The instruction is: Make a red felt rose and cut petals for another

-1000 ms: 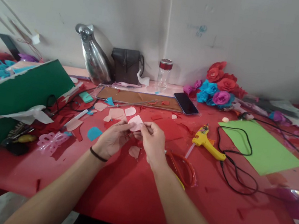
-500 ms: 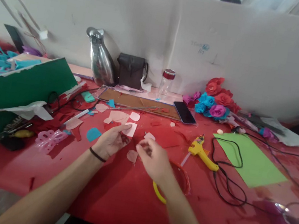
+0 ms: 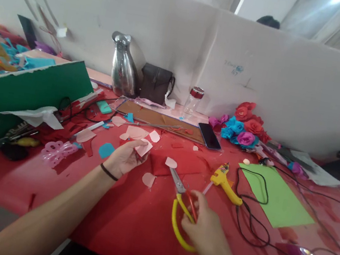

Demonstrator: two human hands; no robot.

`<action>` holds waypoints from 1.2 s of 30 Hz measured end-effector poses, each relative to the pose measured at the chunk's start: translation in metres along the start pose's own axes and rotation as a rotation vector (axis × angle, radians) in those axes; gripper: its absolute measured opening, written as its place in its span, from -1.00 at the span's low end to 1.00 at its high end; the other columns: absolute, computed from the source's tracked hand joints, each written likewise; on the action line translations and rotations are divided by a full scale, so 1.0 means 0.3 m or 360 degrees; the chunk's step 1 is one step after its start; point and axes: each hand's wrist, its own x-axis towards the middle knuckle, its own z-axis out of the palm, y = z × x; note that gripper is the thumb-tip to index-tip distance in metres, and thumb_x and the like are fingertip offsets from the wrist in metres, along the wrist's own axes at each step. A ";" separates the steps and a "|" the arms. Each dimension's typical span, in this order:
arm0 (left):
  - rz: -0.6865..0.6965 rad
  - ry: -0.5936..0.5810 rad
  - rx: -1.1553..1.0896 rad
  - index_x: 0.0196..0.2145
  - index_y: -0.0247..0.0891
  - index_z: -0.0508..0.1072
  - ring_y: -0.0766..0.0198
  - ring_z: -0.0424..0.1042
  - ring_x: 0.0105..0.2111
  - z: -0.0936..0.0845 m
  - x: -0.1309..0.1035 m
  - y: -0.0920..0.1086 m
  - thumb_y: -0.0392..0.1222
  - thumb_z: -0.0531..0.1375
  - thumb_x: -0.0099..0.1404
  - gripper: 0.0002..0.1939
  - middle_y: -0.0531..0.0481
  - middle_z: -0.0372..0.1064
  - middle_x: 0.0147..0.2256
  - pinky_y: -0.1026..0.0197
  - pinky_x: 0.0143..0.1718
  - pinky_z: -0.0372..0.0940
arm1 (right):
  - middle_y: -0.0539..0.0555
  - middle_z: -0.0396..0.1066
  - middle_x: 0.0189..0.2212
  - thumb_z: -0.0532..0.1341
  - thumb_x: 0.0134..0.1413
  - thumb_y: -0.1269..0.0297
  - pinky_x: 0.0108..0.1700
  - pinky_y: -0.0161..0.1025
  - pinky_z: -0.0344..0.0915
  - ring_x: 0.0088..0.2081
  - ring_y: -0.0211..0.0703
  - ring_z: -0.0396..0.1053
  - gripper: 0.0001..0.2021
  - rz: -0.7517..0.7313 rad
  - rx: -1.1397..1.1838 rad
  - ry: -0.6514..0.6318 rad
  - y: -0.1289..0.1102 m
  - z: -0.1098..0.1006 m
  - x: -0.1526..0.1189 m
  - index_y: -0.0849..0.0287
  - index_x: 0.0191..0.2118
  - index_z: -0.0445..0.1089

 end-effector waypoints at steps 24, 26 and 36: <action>0.0168 -0.0042 -0.0058 -0.54 -0.32 0.44 0.42 0.39 -0.59 -0.002 -0.017 0.034 -0.44 0.25 0.03 -0.91 0.05 0.42 -0.57 0.40 -0.57 0.28 | -0.02 0.26 -0.36 0.31 -0.21 -0.24 -0.41 -0.35 0.19 -0.38 -0.27 0.23 -0.32 -0.0137 0.1306 -0.0718 -0.239 0.043 0.087 0.01 0.02 0.28; 0.0177 -0.0085 -0.0011 -0.57 -0.33 0.44 0.43 0.38 -0.57 -0.003 -0.017 0.029 -0.43 0.25 0.02 -0.90 0.05 0.40 -0.58 0.42 -0.56 0.26 | -0.03 0.24 -0.42 0.28 -0.18 -0.26 -0.46 -0.37 0.14 -0.45 -0.29 0.18 -0.35 -0.0185 0.1316 -0.0747 -0.239 0.058 0.100 0.01 0.00 0.28; 0.0190 -0.0137 0.0126 -0.59 -0.35 0.50 0.39 0.42 -0.50 0.001 -0.017 0.016 -0.40 0.31 -0.05 -0.95 -0.02 0.47 -0.51 0.39 -0.47 0.27 | -0.11 0.13 -0.46 0.31 -0.15 -0.17 -0.58 -0.42 -0.14 -0.60 -0.43 -0.01 -0.50 -0.0147 0.1449 -0.0825 -0.219 0.076 0.127 -0.04 -0.13 0.28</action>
